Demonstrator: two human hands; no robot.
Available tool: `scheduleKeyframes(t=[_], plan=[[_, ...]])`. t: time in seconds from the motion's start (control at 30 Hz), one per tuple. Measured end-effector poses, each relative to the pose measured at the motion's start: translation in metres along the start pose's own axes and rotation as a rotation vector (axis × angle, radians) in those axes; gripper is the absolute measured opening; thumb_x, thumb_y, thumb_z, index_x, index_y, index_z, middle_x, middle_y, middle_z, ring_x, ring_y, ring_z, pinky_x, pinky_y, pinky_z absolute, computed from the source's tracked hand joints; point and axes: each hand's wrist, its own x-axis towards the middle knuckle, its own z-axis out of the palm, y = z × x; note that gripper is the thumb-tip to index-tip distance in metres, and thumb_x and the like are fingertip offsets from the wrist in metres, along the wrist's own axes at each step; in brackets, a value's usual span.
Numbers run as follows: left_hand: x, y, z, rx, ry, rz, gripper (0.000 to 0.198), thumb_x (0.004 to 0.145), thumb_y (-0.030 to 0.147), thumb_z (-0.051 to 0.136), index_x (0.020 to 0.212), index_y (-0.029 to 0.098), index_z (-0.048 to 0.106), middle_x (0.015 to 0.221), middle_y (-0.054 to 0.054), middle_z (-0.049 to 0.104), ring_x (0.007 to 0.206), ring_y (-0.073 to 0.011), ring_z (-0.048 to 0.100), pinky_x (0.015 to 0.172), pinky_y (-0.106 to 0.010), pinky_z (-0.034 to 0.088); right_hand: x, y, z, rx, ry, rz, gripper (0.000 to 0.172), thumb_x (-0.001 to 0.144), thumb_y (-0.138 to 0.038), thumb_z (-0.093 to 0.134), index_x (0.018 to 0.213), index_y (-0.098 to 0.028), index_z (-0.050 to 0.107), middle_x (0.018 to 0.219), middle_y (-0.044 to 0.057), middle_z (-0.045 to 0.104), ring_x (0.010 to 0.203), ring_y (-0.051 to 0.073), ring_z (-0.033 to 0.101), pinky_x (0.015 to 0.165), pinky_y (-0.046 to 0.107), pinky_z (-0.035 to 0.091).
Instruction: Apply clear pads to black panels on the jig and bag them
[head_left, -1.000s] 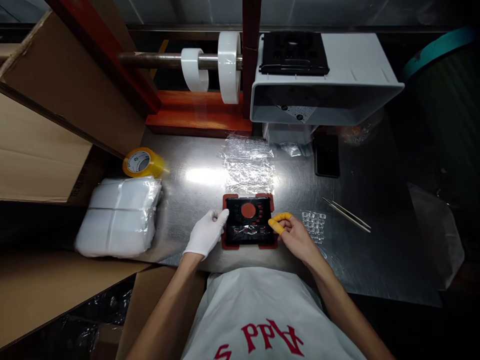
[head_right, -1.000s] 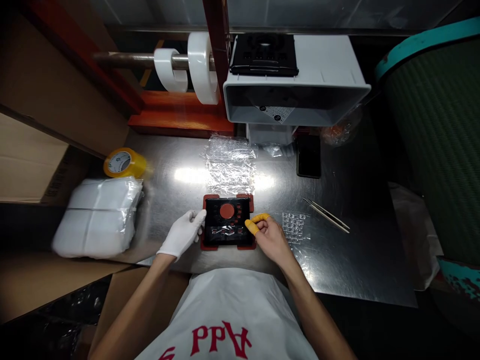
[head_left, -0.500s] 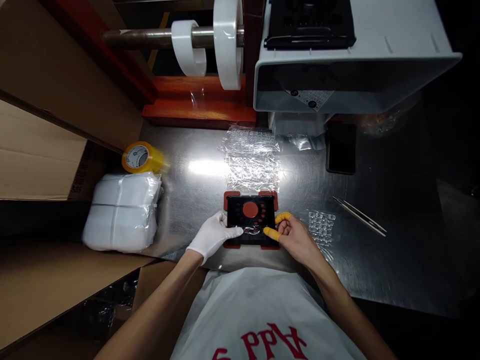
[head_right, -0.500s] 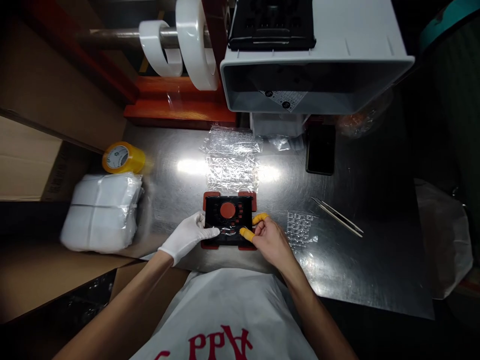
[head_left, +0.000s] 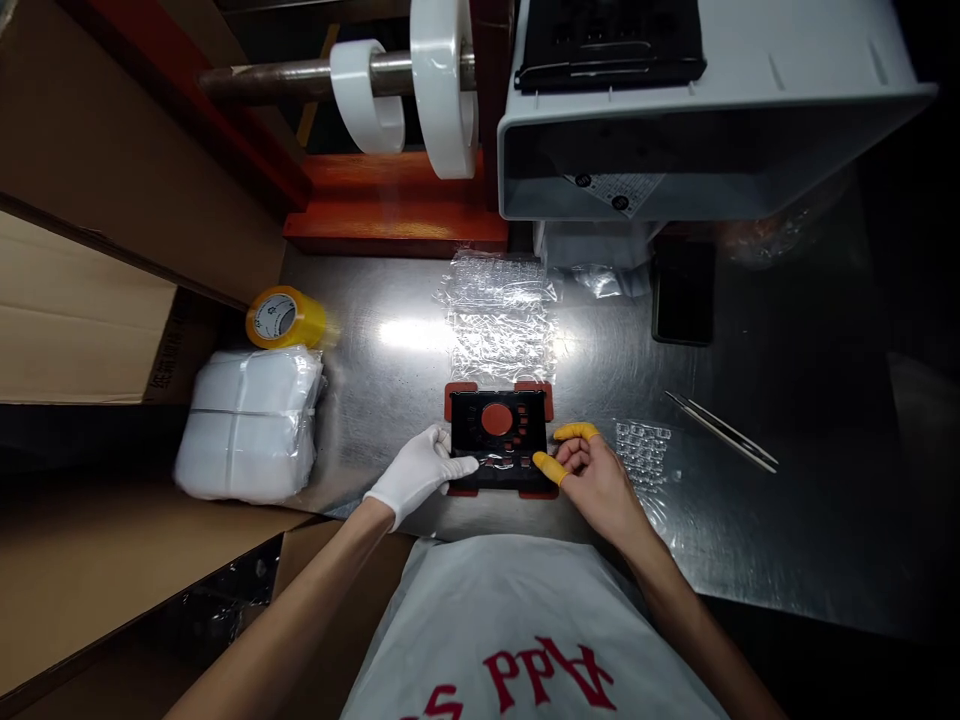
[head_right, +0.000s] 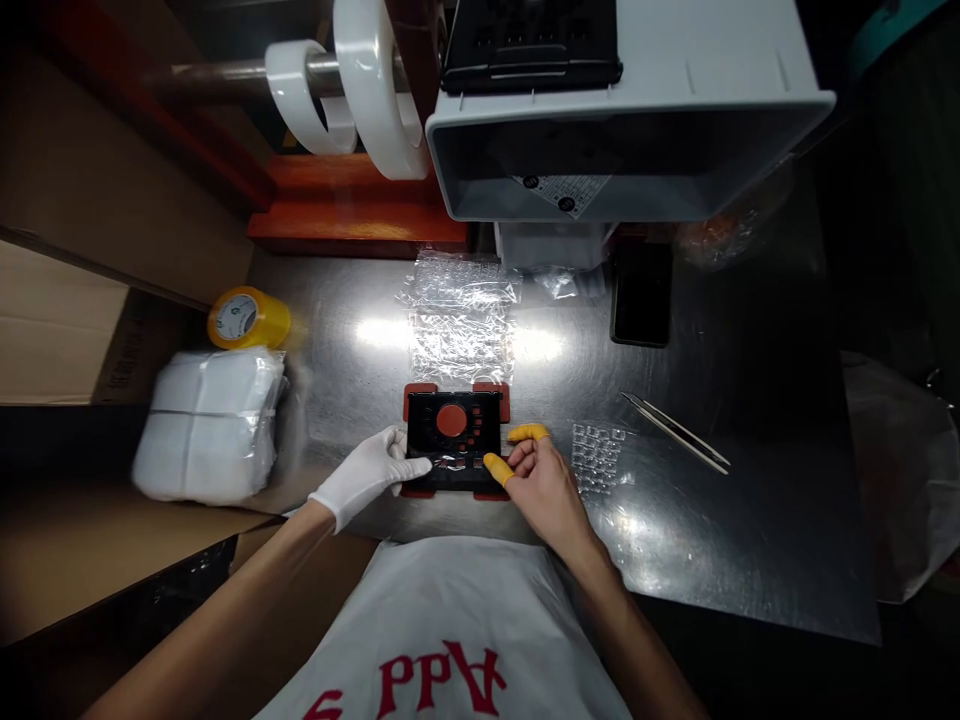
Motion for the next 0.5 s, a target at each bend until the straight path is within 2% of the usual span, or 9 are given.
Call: scheduleKeyframes(t=[0.13,0.27,0.4,0.5], plan=[[0.001,-0.001,0.002,-0.002,0.026,0.000,0.048,0.074,0.041,0.077,0.077,0.023,0.033,0.057,0.010,0.040,0.049,-0.0086,0.040,0.054,-0.023,0.035,-0.014,-0.008,-0.001,-0.126,0.037,-0.134,0.023,0.084,-0.034,0.069,0.104,-0.024,0.064,0.091,0.002,0.064,0.073,0.017,0.058,0.070,0.034,0.050],[0.001,-0.005,0.008,0.036,0.094,0.028,0.049,0.071,0.040,0.079,0.076,0.022,0.034,0.059,0.010,0.039,0.051,-0.0083,0.039,0.051,-0.022,0.032,-0.020,-0.014,0.003,-0.228,0.028,-0.222,0.024,0.087,-0.030,0.065,0.109,-0.025,0.063,0.096,0.002,0.065,0.074,0.017,0.059,0.070,0.033,0.050],[-0.004,-0.010,0.010,0.111,0.167,0.091,0.039,0.073,0.042,0.078,0.083,0.021,0.047,0.066,0.006,0.051,0.059,-0.0113,0.050,0.055,-0.023,0.037,-0.019,-0.020,0.008,-0.348,-0.029,-0.314,0.028,0.088,-0.030,0.063,0.116,-0.024,0.062,0.104,0.003,0.064,0.076,0.017,0.061,0.072,0.034,0.051],[-0.011,-0.010,0.012,0.203,0.290,0.139,0.043,0.075,0.044,0.076,0.103,0.020,0.055,0.078,0.002,0.062,0.073,-0.0172,0.061,0.064,-0.026,0.042,-0.016,-0.026,0.009,-0.444,-0.040,-0.333,0.025,0.090,-0.032,0.062,0.112,-0.023,0.063,0.104,0.004,0.064,0.077,0.019,0.062,0.073,0.036,0.051]])
